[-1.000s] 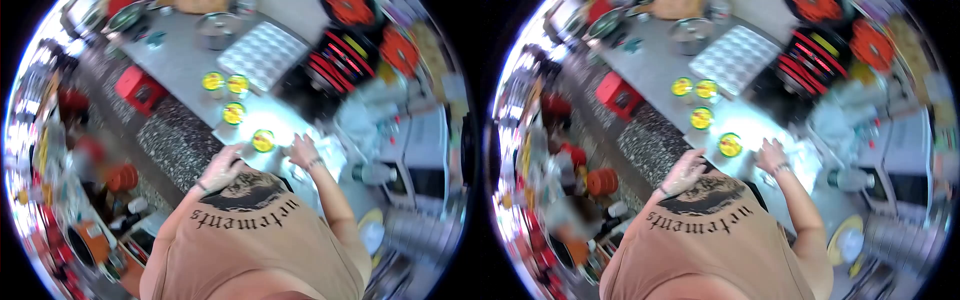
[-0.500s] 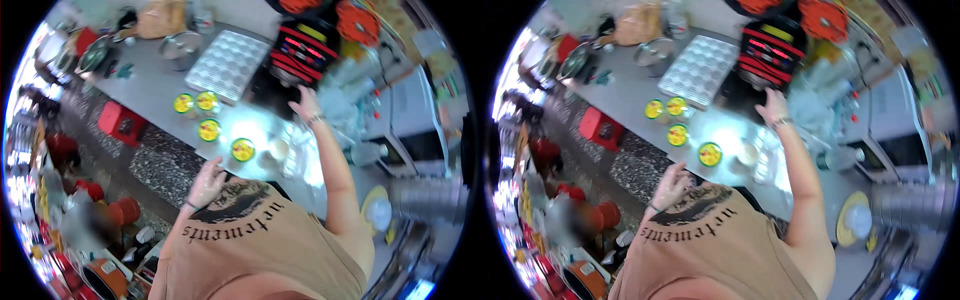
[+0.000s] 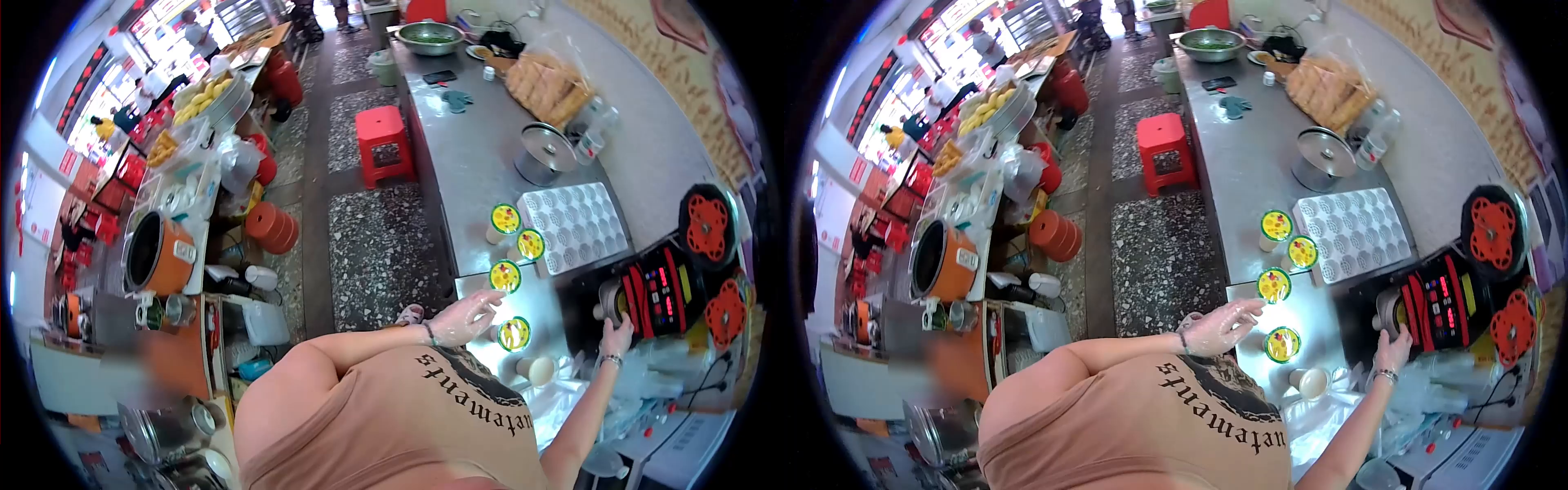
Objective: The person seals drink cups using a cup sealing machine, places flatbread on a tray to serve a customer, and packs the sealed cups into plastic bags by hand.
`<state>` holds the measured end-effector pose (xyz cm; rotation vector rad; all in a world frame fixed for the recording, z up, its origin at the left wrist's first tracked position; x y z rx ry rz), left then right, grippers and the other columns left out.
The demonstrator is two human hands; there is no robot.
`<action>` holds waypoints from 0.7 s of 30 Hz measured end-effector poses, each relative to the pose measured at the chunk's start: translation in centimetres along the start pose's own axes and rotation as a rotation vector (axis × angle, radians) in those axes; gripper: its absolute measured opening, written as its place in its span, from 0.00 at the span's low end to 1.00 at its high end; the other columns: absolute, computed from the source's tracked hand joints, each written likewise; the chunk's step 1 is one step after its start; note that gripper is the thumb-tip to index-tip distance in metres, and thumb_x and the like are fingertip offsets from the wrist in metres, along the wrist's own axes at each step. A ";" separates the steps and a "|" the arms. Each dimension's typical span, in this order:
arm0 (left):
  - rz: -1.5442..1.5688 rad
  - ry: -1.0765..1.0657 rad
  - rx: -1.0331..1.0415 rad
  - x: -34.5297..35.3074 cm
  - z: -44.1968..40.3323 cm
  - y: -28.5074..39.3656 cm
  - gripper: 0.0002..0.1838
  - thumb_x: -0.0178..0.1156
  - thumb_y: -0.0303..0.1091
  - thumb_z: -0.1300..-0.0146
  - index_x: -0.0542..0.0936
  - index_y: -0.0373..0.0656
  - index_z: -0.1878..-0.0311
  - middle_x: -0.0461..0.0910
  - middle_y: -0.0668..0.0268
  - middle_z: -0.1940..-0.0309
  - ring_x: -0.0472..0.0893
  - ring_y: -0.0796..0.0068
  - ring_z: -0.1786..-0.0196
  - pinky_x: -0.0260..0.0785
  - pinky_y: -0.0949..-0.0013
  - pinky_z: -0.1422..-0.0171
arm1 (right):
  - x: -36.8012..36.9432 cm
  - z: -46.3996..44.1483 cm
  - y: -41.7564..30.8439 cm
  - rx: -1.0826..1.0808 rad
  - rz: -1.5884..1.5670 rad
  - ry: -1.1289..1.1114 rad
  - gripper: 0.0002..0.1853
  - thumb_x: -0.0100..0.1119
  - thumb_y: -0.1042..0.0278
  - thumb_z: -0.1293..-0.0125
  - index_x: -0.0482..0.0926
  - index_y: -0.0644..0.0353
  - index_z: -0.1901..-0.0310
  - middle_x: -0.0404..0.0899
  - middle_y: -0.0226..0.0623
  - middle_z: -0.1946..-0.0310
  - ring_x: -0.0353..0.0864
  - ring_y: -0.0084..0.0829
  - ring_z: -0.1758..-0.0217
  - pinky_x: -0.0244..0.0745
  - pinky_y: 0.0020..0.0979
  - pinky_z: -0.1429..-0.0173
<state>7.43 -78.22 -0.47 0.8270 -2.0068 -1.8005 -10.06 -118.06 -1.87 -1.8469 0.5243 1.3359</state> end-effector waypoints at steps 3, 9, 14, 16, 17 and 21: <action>0.012 0.003 -0.038 -0.1 0.1 0.3 0.23 0.50 0.26 0.31 0.63 0.39 0.33 0.74 0.55 0.48 0.80 0.68 0.50 0.73 0.65 0.42 | 0.3 -1.1 -0.4 -0.060 0.043 0.023 0.30 0.61 0.59 0.40 0.69 0.65 0.39 0.68 0.58 0.41 0.68 0.54 0.38 0.64 0.45 0.34; 0.036 -0.001 -0.075 -0.2 0.5 0.0 0.23 0.50 0.28 0.30 0.63 0.38 0.33 0.74 0.55 0.47 0.79 0.66 0.48 0.72 0.63 0.42 | -0.6 -1.4 -2.9 0.011 0.098 0.012 0.30 0.59 0.60 0.40 0.67 0.64 0.37 0.67 0.57 0.38 0.66 0.53 0.35 0.61 0.44 0.31; -0.056 -0.007 -0.029 -0.2 0.7 -0.4 0.23 0.50 0.28 0.31 0.62 0.38 0.33 0.73 0.54 0.45 0.79 0.66 0.48 0.72 0.63 0.42 | 1.2 -1.3 -2.9 0.020 0.196 -0.013 0.32 0.57 0.55 0.37 0.64 0.63 0.35 0.62 0.58 0.34 0.64 0.54 0.33 0.61 0.45 0.30; -0.029 -0.020 -0.051 -0.2 0.8 -0.5 0.23 0.50 0.28 0.31 0.62 0.39 0.33 0.73 0.54 0.45 0.79 0.66 0.48 0.72 0.63 0.43 | 2.3 -1.3 -2.8 0.048 0.260 -0.020 0.33 0.55 0.50 0.34 0.63 0.62 0.34 0.60 0.58 0.32 0.63 0.55 0.32 0.62 0.45 0.30; -0.002 -0.030 -0.077 -0.1 0.8 -0.6 0.23 0.51 0.27 0.31 0.62 0.39 0.33 0.73 0.54 0.44 0.79 0.66 0.49 0.72 0.63 0.43 | 3.1 -1.4 -2.3 0.050 0.262 -0.020 0.33 0.55 0.50 0.34 0.63 0.62 0.34 0.60 0.58 0.32 0.63 0.55 0.32 0.62 0.45 0.30; 0.040 -0.012 -0.090 0.0 1.0 -0.5 0.24 0.49 0.30 0.33 0.64 0.42 0.33 0.74 0.54 0.48 0.79 0.67 0.53 0.71 0.64 0.45 | 5.4 -1.3 -1.3 0.004 0.296 0.023 0.33 0.52 0.47 0.33 0.63 0.60 0.33 0.61 0.55 0.33 0.62 0.55 0.32 0.61 0.46 0.29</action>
Point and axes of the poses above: each hand's wrist, its own z-axis away from the middle knuckle, its own x-axis out of the palm, y = z × x, the point moved 2 cm from there along -z, towards the middle knuckle
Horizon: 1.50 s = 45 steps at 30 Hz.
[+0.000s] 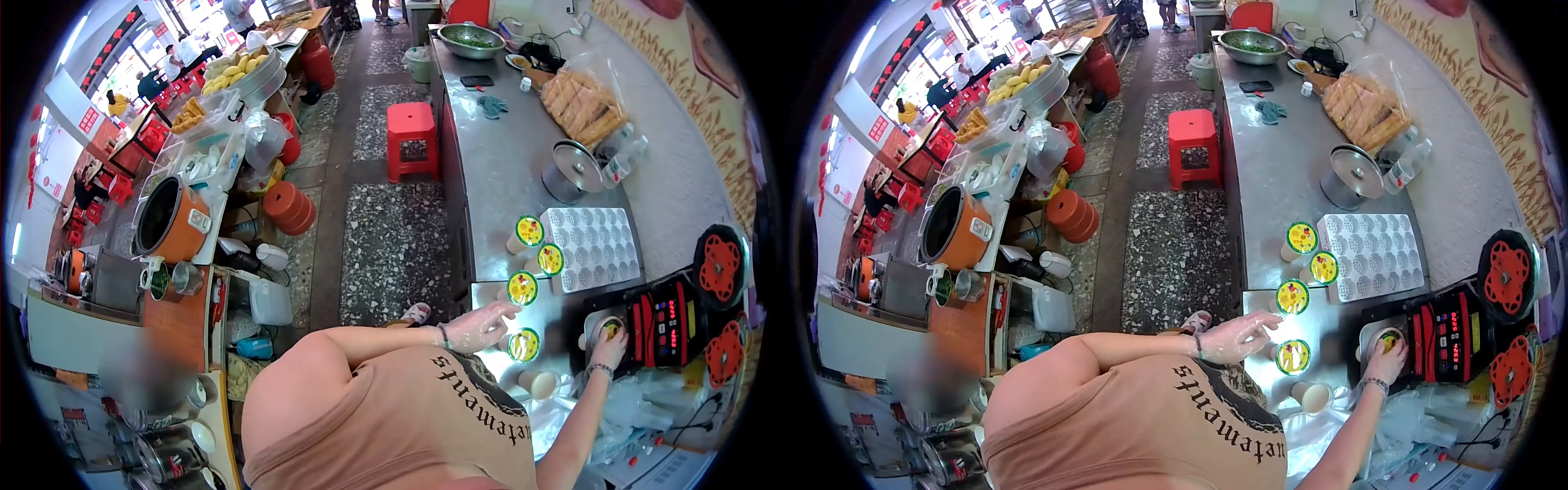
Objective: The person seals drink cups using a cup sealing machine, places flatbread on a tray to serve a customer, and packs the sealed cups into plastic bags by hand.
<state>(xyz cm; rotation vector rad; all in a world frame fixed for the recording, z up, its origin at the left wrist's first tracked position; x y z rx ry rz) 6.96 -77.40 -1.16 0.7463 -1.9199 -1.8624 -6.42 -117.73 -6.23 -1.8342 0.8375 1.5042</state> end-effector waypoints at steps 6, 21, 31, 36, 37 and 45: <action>-0.007 -0.018 0.002 -0.2 0.2 0.1 0.24 0.48 0.29 0.33 0.63 0.41 0.33 0.73 0.54 0.47 0.79 0.65 0.51 0.71 0.64 0.44 | 0.6 0.5 -0.9 -0.063 0.149 0.023 0.33 0.50 0.45 0.33 0.62 0.57 0.32 0.63 0.50 0.33 0.64 0.54 0.32 0.62 0.46 0.30; 0.048 -0.065 -0.095 0.1 0.2 0.3 0.26 0.51 0.28 0.31 0.60 0.40 0.30 0.73 0.55 0.47 0.79 0.69 0.51 0.72 0.66 0.44 | -3.7 -2.3 -1.5 0.025 0.110 -0.204 0.45 0.70 0.35 0.53 0.65 0.57 0.40 0.66 0.59 0.42 0.71 0.61 0.41 0.71 0.51 0.40; 0.076 -0.089 -0.090 0.1 0.0 0.2 0.27 0.51 0.27 0.32 0.59 0.42 0.30 0.73 0.56 0.47 0.80 0.71 0.54 0.74 0.66 0.46 | -9.1 -1.2 -3.6 -0.016 0.030 -0.121 0.39 0.66 0.53 0.52 0.65 0.65 0.41 0.68 0.58 0.45 0.70 0.56 0.39 0.67 0.48 0.35; 0.054 -0.052 -0.082 0.4 -0.2 0.0 0.27 0.51 0.19 0.35 0.64 0.41 0.33 0.72 0.61 0.47 0.77 0.77 0.52 0.71 0.71 0.43 | -19.7 1.4 -4.7 -0.304 -0.103 0.076 0.34 0.67 0.63 0.50 0.66 0.64 0.42 0.71 0.56 0.49 0.71 0.54 0.44 0.69 0.45 0.39; 0.069 -0.054 -0.089 0.4 -0.1 -0.4 0.27 0.50 0.19 0.35 0.63 0.42 0.32 0.72 0.61 0.47 0.77 0.77 0.51 0.70 0.71 0.43 | -21.2 1.9 -5.2 -0.323 -0.134 0.077 0.33 0.66 0.62 0.49 0.66 0.64 0.42 0.71 0.56 0.49 0.71 0.53 0.44 0.69 0.45 0.39; -0.003 -0.105 -0.196 0.5 -0.3 0.0 0.25 0.52 0.26 0.32 0.63 0.39 0.33 0.73 0.62 0.47 0.77 0.78 0.54 0.70 0.73 0.45 | -14.7 4.0 -12.0 -0.477 -0.194 0.026 0.34 0.67 0.52 0.51 0.68 0.61 0.45 0.69 0.52 0.50 0.73 0.53 0.50 0.73 0.48 0.45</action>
Point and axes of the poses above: each hand's wrist, its own z-axis away from the middle knuckle, its own x-axis out of the palm, y = z × x, the point moved 2 cm from there along -z, towards the middle knuckle
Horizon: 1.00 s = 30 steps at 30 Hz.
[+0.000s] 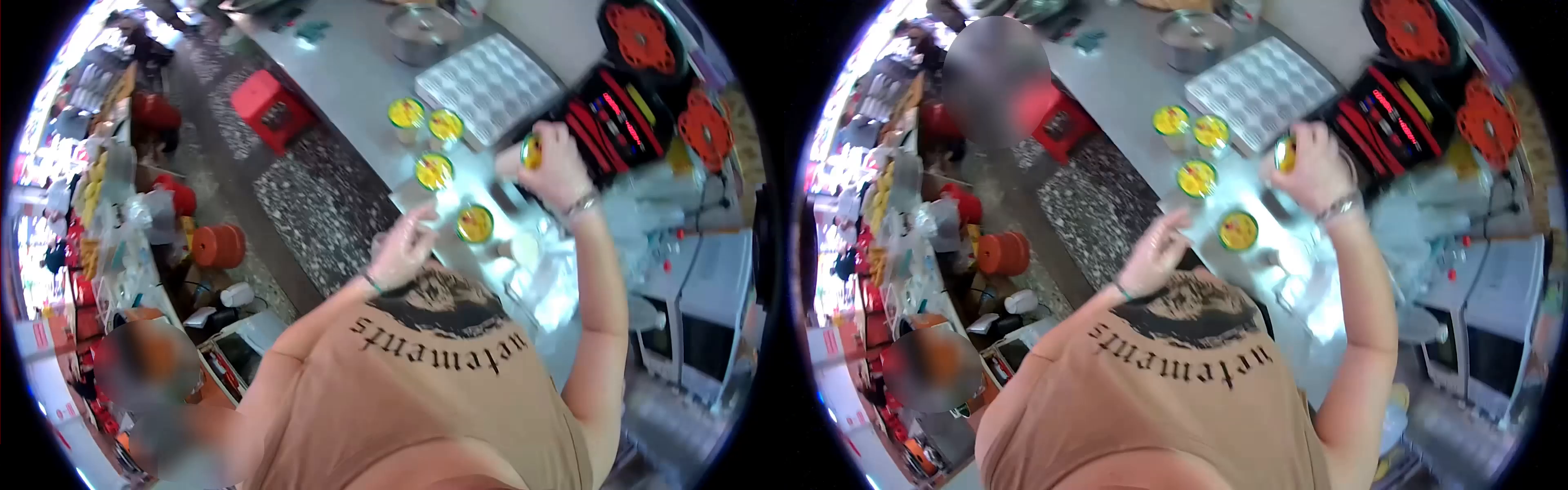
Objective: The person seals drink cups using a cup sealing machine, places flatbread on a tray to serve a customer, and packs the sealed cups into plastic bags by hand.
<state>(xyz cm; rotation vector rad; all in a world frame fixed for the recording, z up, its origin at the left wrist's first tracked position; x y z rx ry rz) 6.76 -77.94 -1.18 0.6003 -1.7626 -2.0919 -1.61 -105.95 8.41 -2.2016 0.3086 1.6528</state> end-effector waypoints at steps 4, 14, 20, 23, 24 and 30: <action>0.030 -0.026 0.031 -0.4 0.5 1.3 0.24 0.53 0.27 0.32 0.63 0.39 0.33 0.73 0.63 0.47 0.77 0.78 0.54 0.71 0.72 0.45 | 8.1 -1.2 -1.7 0.120 0.001 -0.253 0.39 0.67 0.46 0.53 0.66 0.60 0.42 0.66 0.51 0.45 0.70 0.53 0.44 0.72 0.47 0.42; -0.052 0.071 0.132 -2.1 0.9 0.6 0.26 0.50 0.27 0.33 0.60 0.38 0.32 0.74 0.60 0.58 0.76 0.78 0.62 0.71 0.69 0.53 | 18.0 -2.6 -1.6 0.225 0.000 -0.545 0.50 0.73 0.46 0.57 0.58 0.55 0.34 0.62 0.52 0.38 0.65 0.55 0.36 0.68 0.46 0.34; -0.028 0.071 0.102 -1.7 0.1 -0.9 0.24 0.52 0.22 0.34 0.64 0.37 0.35 0.71 0.61 0.47 0.78 0.76 0.52 0.71 0.70 0.44 | 10.0 0.4 -0.4 0.194 -0.167 -0.488 0.47 0.73 0.48 0.53 0.61 0.59 0.34 0.64 0.53 0.38 0.67 0.51 0.36 0.65 0.41 0.32; 0.084 -0.006 0.022 -1.7 -0.2 -1.0 0.26 0.50 0.26 0.31 0.59 0.38 0.30 0.70 0.59 0.44 0.78 0.78 0.52 0.71 0.72 0.44 | 5.6 5.0 2.0 0.140 -0.203 -0.428 0.36 0.71 0.56 0.48 0.68 0.60 0.39 0.67 0.49 0.40 0.69 0.48 0.37 0.65 0.39 0.33; 0.081 -0.018 0.076 -1.5 -0.2 -1.1 0.26 0.49 0.24 0.30 0.59 0.38 0.30 0.70 0.59 0.44 0.78 0.77 0.52 0.71 0.71 0.43 | 4.5 6.9 2.7 0.133 -0.208 -0.440 0.37 0.71 0.56 0.49 0.68 0.60 0.39 0.67 0.49 0.40 0.69 0.48 0.37 0.65 0.39 0.33; 0.045 -0.123 0.071 -0.1 -1.4 -0.2 0.27 0.49 0.20 0.32 0.60 0.40 0.30 0.72 0.58 0.44 0.78 0.76 0.51 0.69 0.72 0.44 | 6.0 15.6 2.6 0.263 -0.036 -0.638 0.59 0.78 0.52 0.57 0.48 0.48 0.26 0.47 0.49 0.25 0.53 0.58 0.26 0.56 0.45 0.25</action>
Point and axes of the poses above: each hand's wrist, its own z-axis away from the middle knuckle, its own x-axis out of the palm, y = z × x, the point moved 2 cm from there along -z, towards the middle knuckle
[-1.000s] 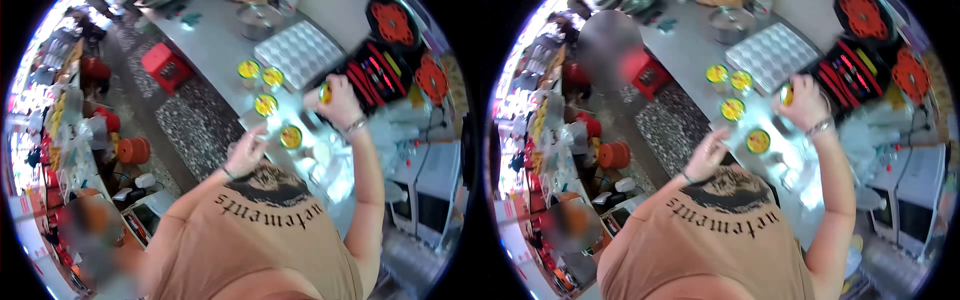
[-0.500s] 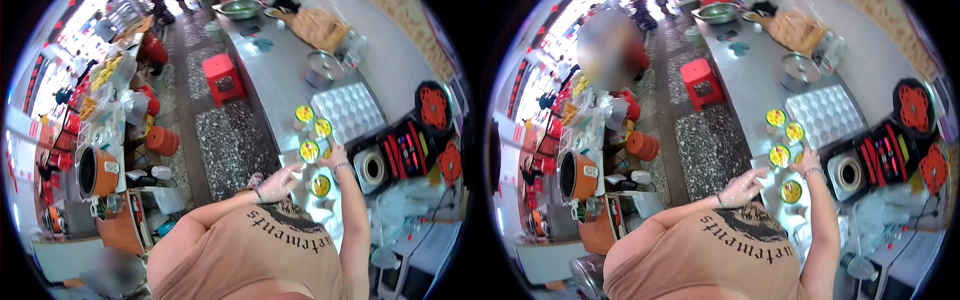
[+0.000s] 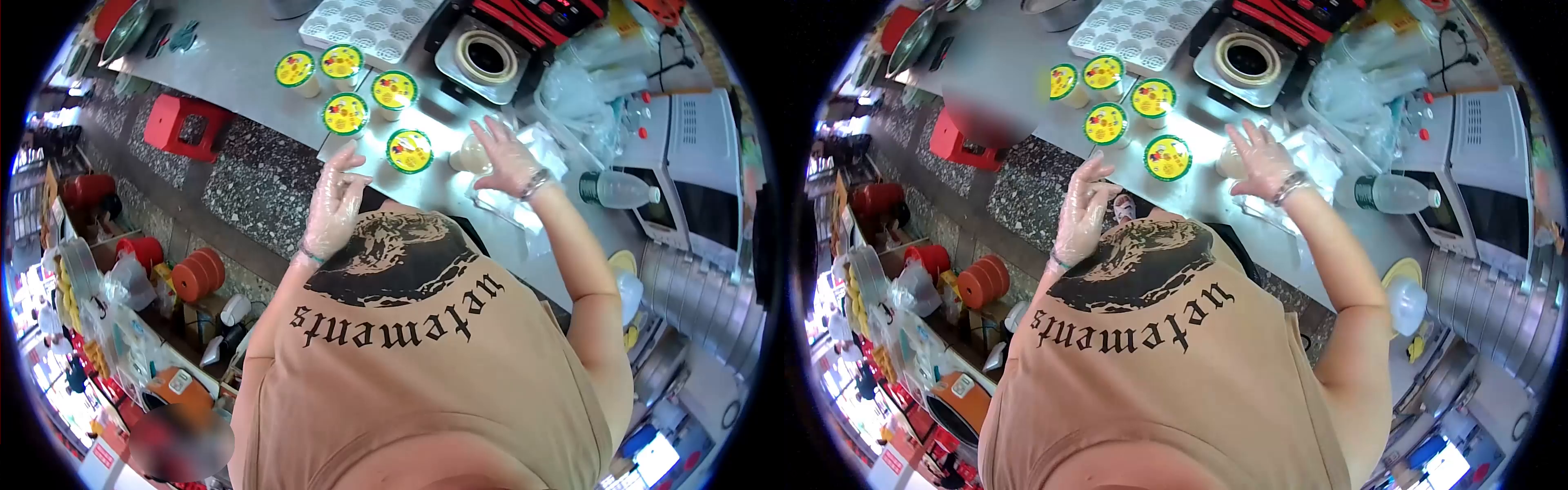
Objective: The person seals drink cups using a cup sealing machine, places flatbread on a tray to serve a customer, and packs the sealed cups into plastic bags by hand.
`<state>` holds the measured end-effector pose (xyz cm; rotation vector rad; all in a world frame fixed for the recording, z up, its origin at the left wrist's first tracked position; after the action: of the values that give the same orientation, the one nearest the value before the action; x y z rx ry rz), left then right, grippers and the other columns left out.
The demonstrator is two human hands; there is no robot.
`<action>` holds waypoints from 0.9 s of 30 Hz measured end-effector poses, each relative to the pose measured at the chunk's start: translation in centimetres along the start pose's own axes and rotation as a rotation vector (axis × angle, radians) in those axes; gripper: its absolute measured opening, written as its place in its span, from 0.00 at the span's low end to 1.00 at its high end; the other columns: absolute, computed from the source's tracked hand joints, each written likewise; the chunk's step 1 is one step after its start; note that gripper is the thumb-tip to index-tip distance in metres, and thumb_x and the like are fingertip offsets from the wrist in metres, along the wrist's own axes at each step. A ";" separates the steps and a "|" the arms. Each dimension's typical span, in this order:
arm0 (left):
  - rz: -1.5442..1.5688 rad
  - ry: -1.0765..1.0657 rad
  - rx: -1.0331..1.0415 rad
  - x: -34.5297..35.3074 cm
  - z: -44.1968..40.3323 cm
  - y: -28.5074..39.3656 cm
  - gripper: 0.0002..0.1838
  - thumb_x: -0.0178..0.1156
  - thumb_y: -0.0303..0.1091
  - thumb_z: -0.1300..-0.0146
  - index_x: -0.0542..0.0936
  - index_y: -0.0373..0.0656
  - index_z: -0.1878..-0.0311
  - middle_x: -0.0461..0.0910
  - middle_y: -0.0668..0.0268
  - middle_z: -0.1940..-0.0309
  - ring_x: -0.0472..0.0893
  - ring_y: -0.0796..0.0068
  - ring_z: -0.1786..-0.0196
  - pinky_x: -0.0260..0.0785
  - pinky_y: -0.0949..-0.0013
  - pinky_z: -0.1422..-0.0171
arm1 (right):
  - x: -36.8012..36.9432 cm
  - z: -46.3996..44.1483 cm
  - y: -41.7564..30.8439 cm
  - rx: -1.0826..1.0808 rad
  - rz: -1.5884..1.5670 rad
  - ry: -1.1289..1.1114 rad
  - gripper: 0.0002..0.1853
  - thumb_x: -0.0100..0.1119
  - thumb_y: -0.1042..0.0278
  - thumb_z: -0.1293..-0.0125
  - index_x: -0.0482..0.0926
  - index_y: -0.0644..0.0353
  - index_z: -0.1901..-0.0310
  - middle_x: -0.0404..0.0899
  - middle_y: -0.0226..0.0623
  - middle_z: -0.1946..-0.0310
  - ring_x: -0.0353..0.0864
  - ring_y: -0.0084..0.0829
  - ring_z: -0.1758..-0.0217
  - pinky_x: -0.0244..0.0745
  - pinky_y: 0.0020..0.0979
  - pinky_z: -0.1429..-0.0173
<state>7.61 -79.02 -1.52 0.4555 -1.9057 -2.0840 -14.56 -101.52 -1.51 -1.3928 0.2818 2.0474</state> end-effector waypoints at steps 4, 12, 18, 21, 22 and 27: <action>0.005 -0.086 -0.025 1.0 -0.5 0.4 0.27 0.46 0.22 0.30 0.58 0.40 0.29 0.69 0.57 0.41 0.77 0.77 0.48 0.67 0.71 0.41 | 4.8 -0.9 0.7 0.046 -0.040 0.077 0.55 0.76 0.57 0.55 0.51 0.43 0.26 0.46 0.47 0.25 0.51 0.57 0.26 0.59 0.48 0.27; -0.012 -0.096 -0.017 1.5 -0.8 0.6 0.27 0.48 0.21 0.31 0.59 0.40 0.29 0.71 0.56 0.42 0.78 0.75 0.50 0.69 0.71 0.43 | 4.3 -2.2 -0.7 0.159 -0.060 0.034 0.38 0.60 0.71 0.48 0.62 0.48 0.33 0.60 0.47 0.36 0.61 0.58 0.35 0.67 0.47 0.33; 0.007 -0.047 0.010 1.4 -0.5 0.4 0.27 0.49 0.20 0.32 0.59 0.40 0.30 0.72 0.56 0.43 0.79 0.74 0.51 0.69 0.72 0.45 | 3.4 -2.4 -0.8 0.146 -0.040 -0.021 0.35 0.61 0.69 0.49 0.65 0.50 0.36 0.62 0.50 0.39 0.61 0.57 0.36 0.68 0.47 0.35; -0.011 -0.044 0.010 1.1 -0.2 0.5 0.27 0.47 0.21 0.31 0.58 0.40 0.29 0.70 0.56 0.42 0.79 0.75 0.50 0.69 0.71 0.43 | 2.3 -2.2 -0.7 0.140 -0.009 -0.024 0.37 0.62 0.66 0.51 0.65 0.51 0.35 0.63 0.51 0.40 0.63 0.58 0.37 0.68 0.46 0.35; -0.038 -0.058 0.006 1.0 -0.1 0.6 0.27 0.46 0.22 0.31 0.57 0.40 0.29 0.69 0.55 0.41 0.78 0.75 0.49 0.69 0.70 0.42 | 1.6 -2.0 -0.5 0.135 -0.003 -0.022 0.37 0.62 0.66 0.51 0.65 0.51 0.35 0.63 0.51 0.40 0.63 0.58 0.37 0.68 0.46 0.35; -0.036 -0.043 0.008 1.1 0.0 0.4 0.27 0.46 0.22 0.31 0.57 0.40 0.29 0.69 0.55 0.41 0.78 0.76 0.48 0.69 0.70 0.41 | -7.0 -0.1 -0.7 0.066 0.001 0.074 0.39 0.67 0.66 0.55 0.65 0.51 0.37 0.64 0.50 0.43 0.67 0.55 0.40 0.66 0.46 0.33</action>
<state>6.60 -79.49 -1.18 0.4532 -1.9450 -2.1259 -12.43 -103.75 4.78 -1.4303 0.3788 1.9722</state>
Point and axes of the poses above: each hand's wrist, its own z-axis away from the middle knuckle, its own x-axis out of the palm, y = z × x, the point moved 2 cm from there along -z, towards the middle knuckle
